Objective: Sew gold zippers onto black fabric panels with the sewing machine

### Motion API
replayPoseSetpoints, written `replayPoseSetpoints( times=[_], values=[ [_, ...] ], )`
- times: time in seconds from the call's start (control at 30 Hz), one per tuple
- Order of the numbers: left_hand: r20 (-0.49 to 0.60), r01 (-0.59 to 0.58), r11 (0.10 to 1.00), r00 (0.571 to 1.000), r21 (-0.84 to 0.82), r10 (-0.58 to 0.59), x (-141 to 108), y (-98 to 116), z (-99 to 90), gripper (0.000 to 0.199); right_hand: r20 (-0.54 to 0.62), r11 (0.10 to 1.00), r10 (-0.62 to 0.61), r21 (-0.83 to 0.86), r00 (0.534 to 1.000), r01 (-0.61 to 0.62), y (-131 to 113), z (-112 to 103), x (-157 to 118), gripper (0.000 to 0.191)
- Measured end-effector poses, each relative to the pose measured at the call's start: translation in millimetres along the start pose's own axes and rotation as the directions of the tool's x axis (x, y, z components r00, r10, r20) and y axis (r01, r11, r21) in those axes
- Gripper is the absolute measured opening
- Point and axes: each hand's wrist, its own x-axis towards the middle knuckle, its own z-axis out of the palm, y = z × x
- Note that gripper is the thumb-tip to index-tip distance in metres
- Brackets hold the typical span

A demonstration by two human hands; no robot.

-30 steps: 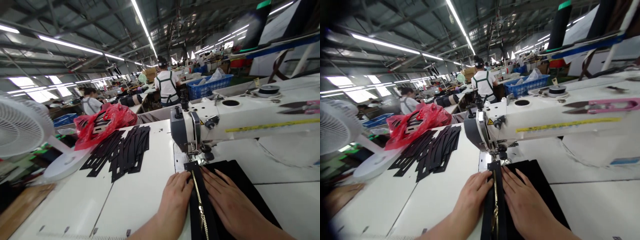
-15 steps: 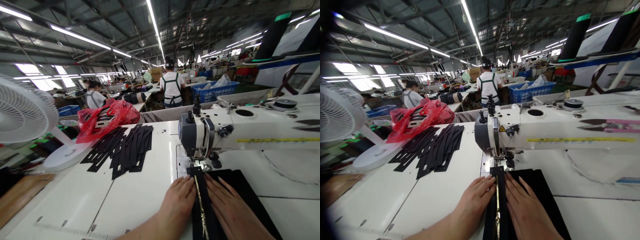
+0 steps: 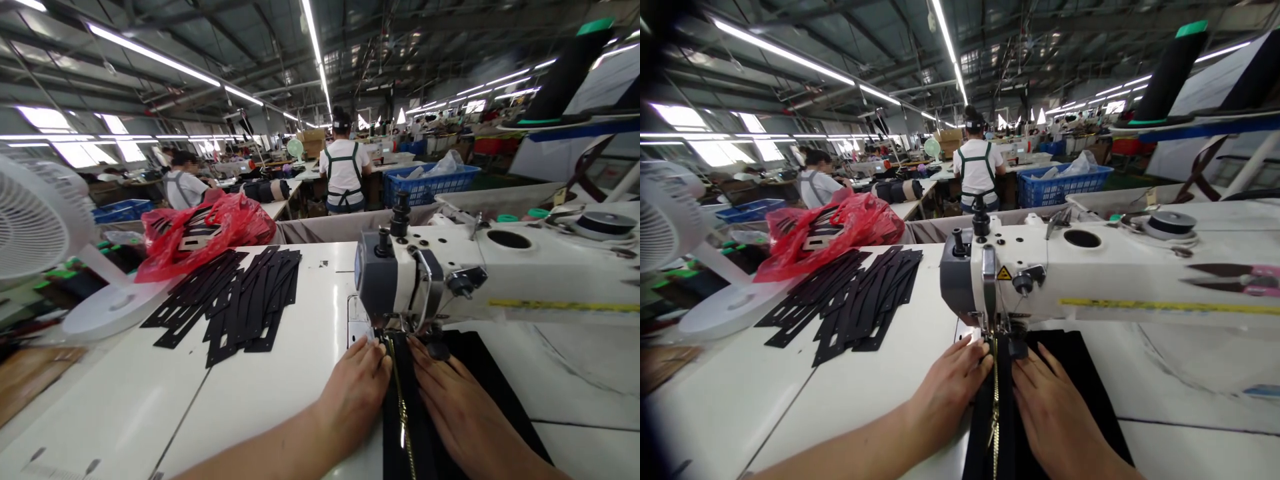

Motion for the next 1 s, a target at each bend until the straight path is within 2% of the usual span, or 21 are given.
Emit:
replayPoseSetpoints(
  times=[0.33, 0.53, 1.0],
  values=[
    [-0.067, -0.007, 1.000, 0.998, 0.013, 0.008, -4.2, 3.0, 1.1, 0.026, 0.015, 0.997, -0.002, 0.083, 1.000, 0.001, -3.1, -5.5, -1.1, 0.052],
    [-0.024, -0.014, 1.000, 1.000, 0.006, 0.014, -4.8, 2.6, 1.4, 0.025, 0.045, 0.996, 0.010, 0.092, 0.999, -0.014, -4.1, -7.8, -0.3, 0.053],
    [-0.012, -0.047, 0.996, 0.999, 0.070, 0.048, -3.9, -0.6, -0.9, 0.027, 0.063, 0.990, 0.054, 0.127, 0.997, -0.061, -6.8, -8.6, 2.0, 0.049]
  ],
)
